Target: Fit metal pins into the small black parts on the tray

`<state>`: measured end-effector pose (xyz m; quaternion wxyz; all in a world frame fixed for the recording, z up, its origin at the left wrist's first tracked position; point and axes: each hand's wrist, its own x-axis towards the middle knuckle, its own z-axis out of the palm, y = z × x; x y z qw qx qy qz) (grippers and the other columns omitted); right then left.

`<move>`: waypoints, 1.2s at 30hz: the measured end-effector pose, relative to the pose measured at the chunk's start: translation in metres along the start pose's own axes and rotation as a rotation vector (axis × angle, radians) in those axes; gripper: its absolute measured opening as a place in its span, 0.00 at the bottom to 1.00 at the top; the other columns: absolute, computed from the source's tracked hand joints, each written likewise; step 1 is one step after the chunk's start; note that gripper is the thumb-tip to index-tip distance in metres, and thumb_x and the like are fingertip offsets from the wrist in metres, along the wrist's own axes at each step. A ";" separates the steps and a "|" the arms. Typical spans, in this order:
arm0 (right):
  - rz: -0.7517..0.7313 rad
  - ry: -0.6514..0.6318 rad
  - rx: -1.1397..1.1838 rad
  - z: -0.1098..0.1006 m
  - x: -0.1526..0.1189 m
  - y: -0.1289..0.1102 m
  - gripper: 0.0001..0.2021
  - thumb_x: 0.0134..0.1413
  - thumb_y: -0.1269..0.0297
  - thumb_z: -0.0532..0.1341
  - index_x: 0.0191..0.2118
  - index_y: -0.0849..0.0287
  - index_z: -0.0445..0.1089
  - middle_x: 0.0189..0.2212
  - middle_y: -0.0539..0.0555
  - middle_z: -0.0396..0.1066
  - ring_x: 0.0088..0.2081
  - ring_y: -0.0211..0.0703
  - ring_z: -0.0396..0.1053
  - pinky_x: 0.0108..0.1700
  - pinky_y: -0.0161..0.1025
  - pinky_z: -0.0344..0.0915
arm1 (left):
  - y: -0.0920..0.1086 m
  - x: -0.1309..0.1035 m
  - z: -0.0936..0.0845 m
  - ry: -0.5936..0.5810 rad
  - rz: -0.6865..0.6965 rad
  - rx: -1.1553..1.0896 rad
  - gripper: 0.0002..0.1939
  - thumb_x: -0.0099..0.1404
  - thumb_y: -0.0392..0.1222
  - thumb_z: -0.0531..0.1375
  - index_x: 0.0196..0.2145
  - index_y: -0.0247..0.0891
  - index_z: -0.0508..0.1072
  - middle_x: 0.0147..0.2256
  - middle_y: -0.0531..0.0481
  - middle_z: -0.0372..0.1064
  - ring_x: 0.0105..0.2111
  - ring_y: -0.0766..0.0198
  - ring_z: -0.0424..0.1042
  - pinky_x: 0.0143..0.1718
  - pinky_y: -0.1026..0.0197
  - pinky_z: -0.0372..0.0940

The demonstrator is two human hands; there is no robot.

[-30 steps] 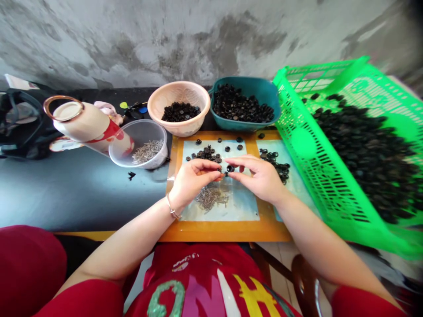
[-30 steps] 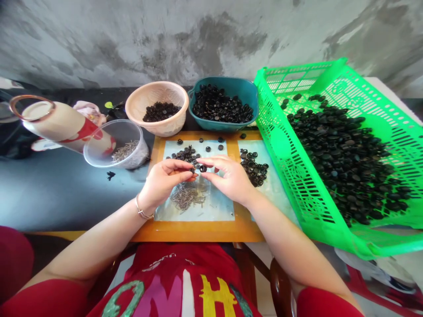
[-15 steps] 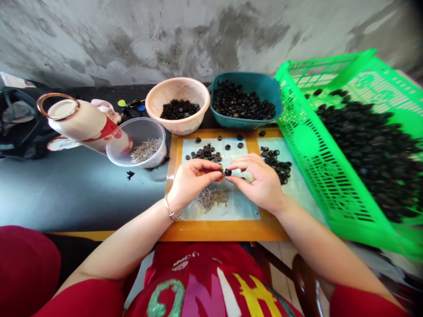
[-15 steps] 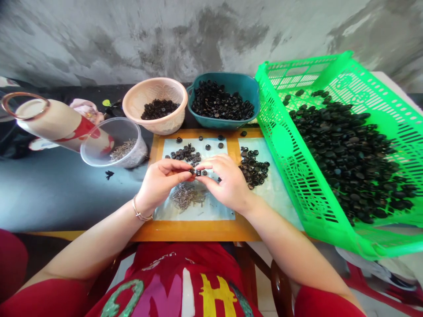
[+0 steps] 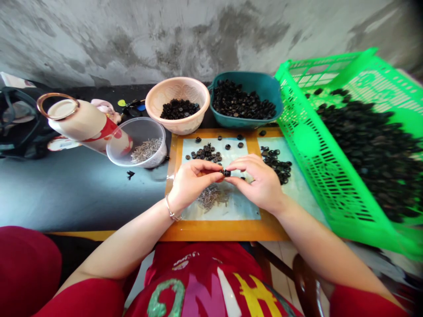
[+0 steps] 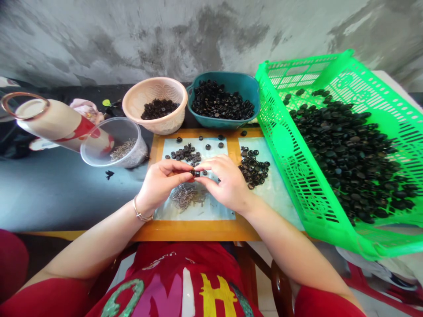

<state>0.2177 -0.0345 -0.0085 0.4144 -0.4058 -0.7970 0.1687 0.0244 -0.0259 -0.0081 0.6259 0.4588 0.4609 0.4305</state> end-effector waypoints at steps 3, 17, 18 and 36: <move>0.001 0.004 0.023 0.001 -0.001 -0.001 0.07 0.56 0.65 0.67 0.41 0.53 0.74 0.37 0.51 0.78 0.40 0.45 0.73 0.45 0.45 0.69 | 0.000 0.000 0.000 -0.017 -0.007 -0.023 0.11 0.50 0.40 0.72 0.32 0.35 0.80 0.27 0.48 0.78 0.28 0.62 0.78 0.35 0.60 0.74; 0.369 -0.064 0.357 0.007 -0.008 -0.004 0.13 0.53 0.63 0.68 0.45 0.55 0.77 0.38 0.52 0.80 0.36 0.44 0.78 0.41 0.41 0.76 | 0.000 0.002 0.000 -0.069 -0.146 -0.191 0.15 0.48 0.45 0.73 0.29 0.33 0.79 0.21 0.51 0.74 0.21 0.69 0.72 0.27 0.65 0.70; 0.375 -0.069 0.357 0.006 -0.008 -0.004 0.13 0.53 0.63 0.68 0.46 0.54 0.77 0.39 0.52 0.80 0.36 0.44 0.78 0.41 0.41 0.77 | 0.000 0.002 0.000 -0.077 -0.162 -0.200 0.15 0.48 0.46 0.73 0.29 0.32 0.78 0.20 0.51 0.73 0.21 0.69 0.71 0.27 0.65 0.70; 0.357 -0.056 0.195 0.006 -0.008 -0.005 0.06 0.51 0.62 0.69 0.36 0.54 0.78 0.31 0.50 0.79 0.30 0.42 0.75 0.34 0.38 0.73 | 0.002 0.002 0.000 -0.148 -0.318 -0.263 0.18 0.45 0.47 0.75 0.23 0.31 0.75 0.19 0.50 0.72 0.18 0.70 0.71 0.21 0.68 0.69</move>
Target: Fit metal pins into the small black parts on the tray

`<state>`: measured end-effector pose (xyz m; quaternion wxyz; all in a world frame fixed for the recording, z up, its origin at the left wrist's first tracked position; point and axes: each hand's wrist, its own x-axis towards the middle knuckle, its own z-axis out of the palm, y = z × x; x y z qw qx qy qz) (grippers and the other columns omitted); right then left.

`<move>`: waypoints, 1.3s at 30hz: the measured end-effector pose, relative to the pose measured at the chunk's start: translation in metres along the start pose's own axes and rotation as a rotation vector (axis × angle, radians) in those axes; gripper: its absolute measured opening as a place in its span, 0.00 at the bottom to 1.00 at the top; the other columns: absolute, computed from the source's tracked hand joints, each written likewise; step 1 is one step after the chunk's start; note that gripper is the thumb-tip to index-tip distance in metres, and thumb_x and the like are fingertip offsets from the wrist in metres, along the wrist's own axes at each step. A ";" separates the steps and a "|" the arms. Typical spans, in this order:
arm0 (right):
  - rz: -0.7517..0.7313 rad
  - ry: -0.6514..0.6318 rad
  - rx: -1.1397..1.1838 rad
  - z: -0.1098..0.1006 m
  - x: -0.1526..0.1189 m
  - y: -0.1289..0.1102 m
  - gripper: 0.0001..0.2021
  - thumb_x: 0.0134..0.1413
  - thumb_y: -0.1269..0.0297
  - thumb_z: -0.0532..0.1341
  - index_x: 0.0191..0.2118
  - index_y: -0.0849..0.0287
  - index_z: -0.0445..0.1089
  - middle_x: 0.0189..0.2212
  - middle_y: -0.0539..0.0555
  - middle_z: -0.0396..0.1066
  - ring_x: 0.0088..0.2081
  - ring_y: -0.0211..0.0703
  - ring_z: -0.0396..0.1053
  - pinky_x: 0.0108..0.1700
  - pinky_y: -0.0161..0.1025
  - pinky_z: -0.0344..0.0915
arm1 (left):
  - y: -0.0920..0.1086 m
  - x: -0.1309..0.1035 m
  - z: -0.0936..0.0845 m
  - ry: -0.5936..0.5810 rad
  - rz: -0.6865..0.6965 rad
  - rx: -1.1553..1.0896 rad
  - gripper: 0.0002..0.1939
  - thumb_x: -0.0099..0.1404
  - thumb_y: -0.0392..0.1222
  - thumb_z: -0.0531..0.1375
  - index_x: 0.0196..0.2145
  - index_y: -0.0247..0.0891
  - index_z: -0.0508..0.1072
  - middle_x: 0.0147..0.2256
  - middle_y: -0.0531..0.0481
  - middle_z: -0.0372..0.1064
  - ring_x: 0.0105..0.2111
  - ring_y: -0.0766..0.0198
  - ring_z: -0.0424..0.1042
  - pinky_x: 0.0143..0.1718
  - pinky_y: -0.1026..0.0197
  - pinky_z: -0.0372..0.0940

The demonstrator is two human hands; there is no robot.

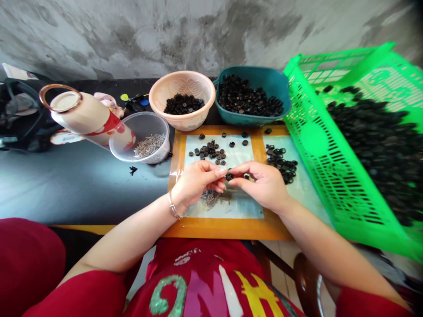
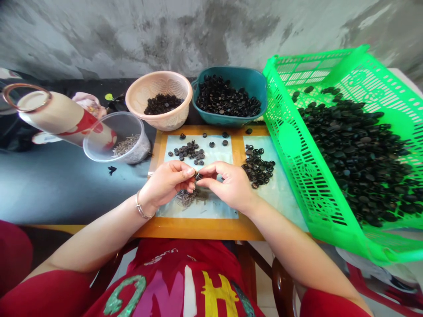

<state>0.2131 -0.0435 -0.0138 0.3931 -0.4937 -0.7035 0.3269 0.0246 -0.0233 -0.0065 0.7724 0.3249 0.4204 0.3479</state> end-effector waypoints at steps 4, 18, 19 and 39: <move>-0.056 -0.018 -0.049 0.001 0.000 0.002 0.05 0.51 0.62 0.69 0.34 0.54 0.77 0.31 0.49 0.78 0.30 0.41 0.74 0.34 0.37 0.71 | 0.000 0.000 -0.001 -0.036 -0.030 0.042 0.19 0.46 0.50 0.74 0.22 0.31 0.74 0.17 0.49 0.72 0.18 0.69 0.71 0.21 0.70 0.69; -0.302 -0.049 -0.191 0.001 0.001 0.009 0.14 0.56 0.63 0.67 0.48 0.56 0.73 0.35 0.51 0.78 0.34 0.41 0.75 0.39 0.37 0.72 | -0.003 0.003 -0.002 -0.029 -0.054 0.142 0.16 0.54 0.47 0.70 0.26 0.29 0.75 0.19 0.48 0.73 0.19 0.67 0.74 0.22 0.68 0.72; -0.344 -0.059 -0.203 0.001 0.001 0.010 0.14 0.57 0.64 0.66 0.49 0.56 0.73 0.37 0.52 0.78 0.35 0.41 0.75 0.40 0.38 0.72 | -0.003 0.003 -0.002 -0.028 -0.052 0.152 0.16 0.54 0.47 0.70 0.26 0.29 0.75 0.19 0.48 0.74 0.19 0.67 0.74 0.23 0.67 0.72; -0.457 -0.063 -0.173 0.003 0.002 0.007 0.06 0.56 0.63 0.67 0.37 0.60 0.74 0.28 0.52 0.75 0.29 0.39 0.72 0.32 0.36 0.69 | -0.006 -0.002 0.003 0.094 0.020 0.360 0.19 0.50 0.51 0.72 0.20 0.33 0.72 0.17 0.51 0.73 0.18 0.67 0.74 0.20 0.70 0.69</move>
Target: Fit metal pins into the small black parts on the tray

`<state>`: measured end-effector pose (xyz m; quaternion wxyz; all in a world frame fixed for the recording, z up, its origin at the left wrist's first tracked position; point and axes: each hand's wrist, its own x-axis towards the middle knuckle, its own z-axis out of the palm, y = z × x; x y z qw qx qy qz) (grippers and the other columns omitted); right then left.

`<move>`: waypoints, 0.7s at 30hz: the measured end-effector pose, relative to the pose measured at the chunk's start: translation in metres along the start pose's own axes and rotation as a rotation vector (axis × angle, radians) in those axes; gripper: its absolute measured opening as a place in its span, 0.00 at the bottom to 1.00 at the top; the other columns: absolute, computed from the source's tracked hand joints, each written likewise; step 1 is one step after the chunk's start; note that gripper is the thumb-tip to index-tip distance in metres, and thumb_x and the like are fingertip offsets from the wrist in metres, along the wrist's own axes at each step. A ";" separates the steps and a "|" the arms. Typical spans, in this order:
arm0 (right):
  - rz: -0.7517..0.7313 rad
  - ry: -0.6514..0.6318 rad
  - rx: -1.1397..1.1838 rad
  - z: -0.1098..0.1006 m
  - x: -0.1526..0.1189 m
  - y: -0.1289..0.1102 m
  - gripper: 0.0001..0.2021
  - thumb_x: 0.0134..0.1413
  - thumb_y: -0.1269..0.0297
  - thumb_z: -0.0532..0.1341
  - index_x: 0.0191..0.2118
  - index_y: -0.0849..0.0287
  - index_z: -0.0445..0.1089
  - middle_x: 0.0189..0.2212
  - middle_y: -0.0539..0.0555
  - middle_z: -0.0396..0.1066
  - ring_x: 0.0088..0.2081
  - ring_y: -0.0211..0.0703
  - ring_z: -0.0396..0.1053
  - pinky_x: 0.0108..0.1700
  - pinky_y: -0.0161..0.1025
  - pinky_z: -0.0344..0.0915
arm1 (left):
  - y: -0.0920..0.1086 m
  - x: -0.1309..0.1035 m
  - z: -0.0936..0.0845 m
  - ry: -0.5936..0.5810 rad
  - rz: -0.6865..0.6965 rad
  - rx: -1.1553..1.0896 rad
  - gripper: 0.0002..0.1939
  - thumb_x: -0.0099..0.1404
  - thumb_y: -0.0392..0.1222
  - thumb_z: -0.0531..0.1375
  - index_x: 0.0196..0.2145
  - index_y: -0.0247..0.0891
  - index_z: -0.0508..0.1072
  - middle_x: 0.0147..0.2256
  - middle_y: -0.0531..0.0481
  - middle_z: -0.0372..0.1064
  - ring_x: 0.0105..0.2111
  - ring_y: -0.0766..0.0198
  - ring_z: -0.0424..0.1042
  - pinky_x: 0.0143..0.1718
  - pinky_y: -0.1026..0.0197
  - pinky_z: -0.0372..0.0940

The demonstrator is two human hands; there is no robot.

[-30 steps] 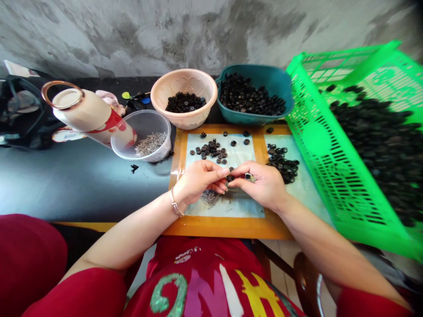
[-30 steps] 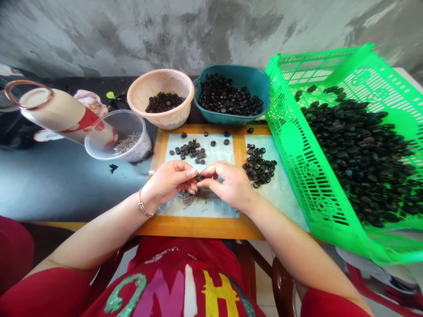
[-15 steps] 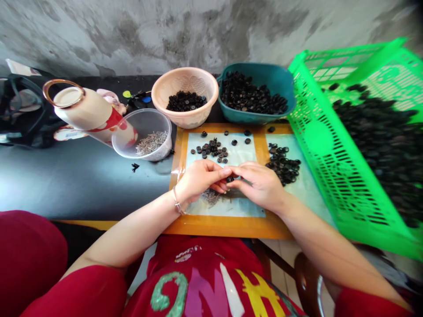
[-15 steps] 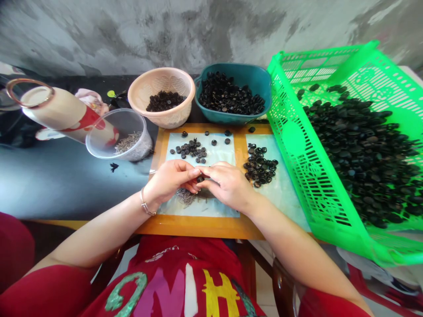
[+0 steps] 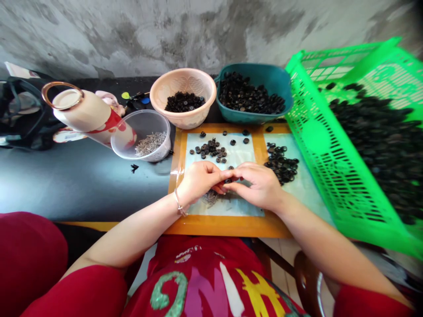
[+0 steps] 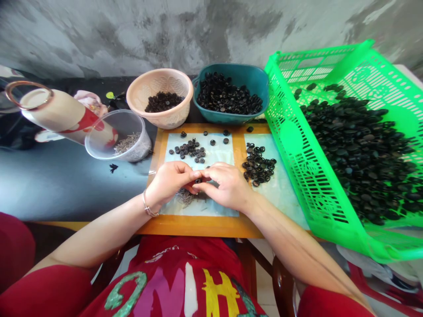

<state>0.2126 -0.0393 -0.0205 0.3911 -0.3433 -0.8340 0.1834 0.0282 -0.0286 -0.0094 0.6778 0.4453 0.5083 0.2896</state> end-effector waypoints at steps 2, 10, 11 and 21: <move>-0.012 -0.003 -0.011 -0.001 0.000 0.000 0.06 0.57 0.63 0.67 0.37 0.60 0.74 0.27 0.52 0.75 0.29 0.39 0.72 0.32 0.36 0.69 | 0.002 -0.001 0.001 -0.001 -0.008 -0.005 0.20 0.50 0.51 0.72 0.20 0.33 0.72 0.17 0.50 0.73 0.18 0.67 0.74 0.20 0.70 0.69; -0.073 -0.025 -0.068 -0.004 0.002 0.000 0.09 0.61 0.61 0.63 0.32 0.60 0.71 0.24 0.51 0.72 0.27 0.38 0.70 0.30 0.35 0.67 | 0.004 -0.001 0.002 -0.020 -0.039 -0.052 0.22 0.49 0.54 0.72 0.19 0.33 0.70 0.15 0.50 0.72 0.16 0.67 0.73 0.19 0.69 0.69; -0.076 -0.027 -0.070 -0.004 0.002 0.000 0.09 0.61 0.61 0.63 0.32 0.60 0.71 0.24 0.51 0.72 0.27 0.38 0.70 0.30 0.35 0.67 | 0.004 -0.002 0.003 -0.018 -0.037 -0.049 0.22 0.49 0.54 0.72 0.19 0.32 0.71 0.16 0.50 0.72 0.16 0.67 0.73 0.19 0.69 0.69; -0.015 0.001 -0.026 -0.002 0.001 -0.001 0.04 0.57 0.64 0.66 0.34 0.59 0.74 0.25 0.51 0.74 0.26 0.38 0.70 0.29 0.35 0.67 | -0.001 -0.002 0.006 0.015 -0.010 -0.057 0.21 0.49 0.54 0.71 0.19 0.33 0.71 0.17 0.50 0.73 0.18 0.65 0.75 0.21 0.66 0.72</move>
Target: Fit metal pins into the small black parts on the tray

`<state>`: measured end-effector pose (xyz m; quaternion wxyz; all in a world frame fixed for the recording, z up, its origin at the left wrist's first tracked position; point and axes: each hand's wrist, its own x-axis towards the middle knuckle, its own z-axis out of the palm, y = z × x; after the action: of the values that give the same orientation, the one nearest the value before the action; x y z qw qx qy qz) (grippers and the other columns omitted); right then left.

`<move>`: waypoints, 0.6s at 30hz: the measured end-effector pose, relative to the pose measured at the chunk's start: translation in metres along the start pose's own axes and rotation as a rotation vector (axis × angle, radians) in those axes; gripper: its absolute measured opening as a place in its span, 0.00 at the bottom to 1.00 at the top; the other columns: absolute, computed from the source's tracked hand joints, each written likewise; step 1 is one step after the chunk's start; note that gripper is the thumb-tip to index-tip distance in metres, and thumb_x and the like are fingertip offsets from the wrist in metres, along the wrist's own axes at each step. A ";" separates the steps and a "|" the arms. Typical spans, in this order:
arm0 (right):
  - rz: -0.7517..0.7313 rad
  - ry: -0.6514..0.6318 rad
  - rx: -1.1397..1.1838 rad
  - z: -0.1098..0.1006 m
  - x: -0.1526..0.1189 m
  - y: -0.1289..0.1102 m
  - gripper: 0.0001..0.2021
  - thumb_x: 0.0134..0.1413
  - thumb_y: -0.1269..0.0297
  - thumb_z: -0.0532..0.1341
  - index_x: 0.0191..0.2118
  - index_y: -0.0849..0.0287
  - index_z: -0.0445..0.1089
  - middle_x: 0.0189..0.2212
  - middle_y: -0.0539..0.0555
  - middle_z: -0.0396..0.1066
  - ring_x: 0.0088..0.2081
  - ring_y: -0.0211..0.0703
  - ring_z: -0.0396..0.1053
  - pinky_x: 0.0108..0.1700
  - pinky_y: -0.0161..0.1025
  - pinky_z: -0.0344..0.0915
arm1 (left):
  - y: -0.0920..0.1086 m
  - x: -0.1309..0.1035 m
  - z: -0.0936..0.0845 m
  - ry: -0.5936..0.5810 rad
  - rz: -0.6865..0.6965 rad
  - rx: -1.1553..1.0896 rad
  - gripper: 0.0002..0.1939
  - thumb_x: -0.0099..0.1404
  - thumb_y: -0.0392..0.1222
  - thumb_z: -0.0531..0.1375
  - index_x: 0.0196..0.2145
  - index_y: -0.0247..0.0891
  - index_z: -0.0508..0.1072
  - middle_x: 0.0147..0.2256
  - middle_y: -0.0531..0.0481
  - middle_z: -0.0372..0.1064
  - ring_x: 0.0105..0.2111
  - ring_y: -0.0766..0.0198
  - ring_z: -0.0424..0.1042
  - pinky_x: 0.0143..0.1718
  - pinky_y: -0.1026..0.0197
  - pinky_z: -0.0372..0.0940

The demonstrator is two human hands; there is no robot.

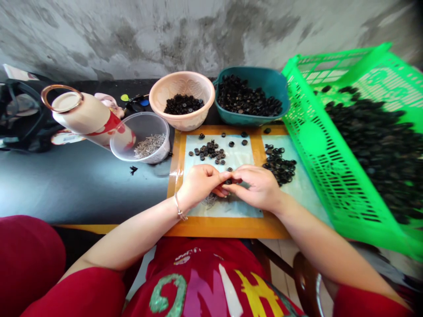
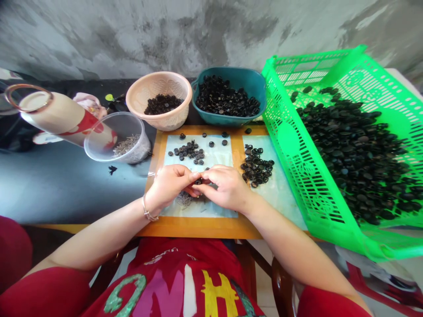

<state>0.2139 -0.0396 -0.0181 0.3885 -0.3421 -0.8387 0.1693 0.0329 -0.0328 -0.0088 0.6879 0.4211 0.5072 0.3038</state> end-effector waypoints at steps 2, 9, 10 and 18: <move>0.022 0.009 0.033 0.000 0.000 -0.001 0.04 0.56 0.65 0.66 0.33 0.59 0.74 0.24 0.51 0.73 0.26 0.38 0.70 0.29 0.35 0.67 | -0.001 0.000 0.000 -0.007 0.004 0.005 0.21 0.50 0.54 0.71 0.20 0.33 0.72 0.17 0.49 0.73 0.19 0.64 0.75 0.22 0.65 0.72; 0.087 0.034 0.094 -0.001 0.002 -0.007 0.04 0.54 0.66 0.67 0.29 0.58 0.74 0.23 0.50 0.73 0.25 0.37 0.70 0.29 0.35 0.68 | 0.001 -0.001 0.000 -0.036 -0.005 -0.022 0.21 0.50 0.55 0.70 0.20 0.33 0.72 0.18 0.48 0.74 0.19 0.65 0.75 0.24 0.65 0.73; 0.088 0.045 0.103 -0.002 0.002 -0.007 0.05 0.54 0.67 0.67 0.29 0.59 0.74 0.23 0.50 0.73 0.25 0.37 0.70 0.28 0.35 0.68 | 0.001 -0.001 0.000 -0.049 -0.005 -0.034 0.21 0.50 0.55 0.70 0.21 0.33 0.72 0.18 0.48 0.74 0.19 0.64 0.75 0.24 0.64 0.73; 0.105 0.068 0.164 -0.008 0.002 -0.006 0.03 0.54 0.67 0.67 0.35 0.60 0.78 0.25 0.52 0.74 0.27 0.37 0.71 0.30 0.34 0.68 | 0.001 -0.001 -0.004 -0.129 0.049 -0.054 0.21 0.51 0.55 0.70 0.25 0.32 0.74 0.21 0.48 0.75 0.23 0.64 0.76 0.29 0.62 0.74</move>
<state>0.2165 -0.0425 -0.0084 0.4340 -0.3578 -0.7894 0.2460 0.0284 -0.0319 -0.0081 0.7227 0.4334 0.4428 0.3062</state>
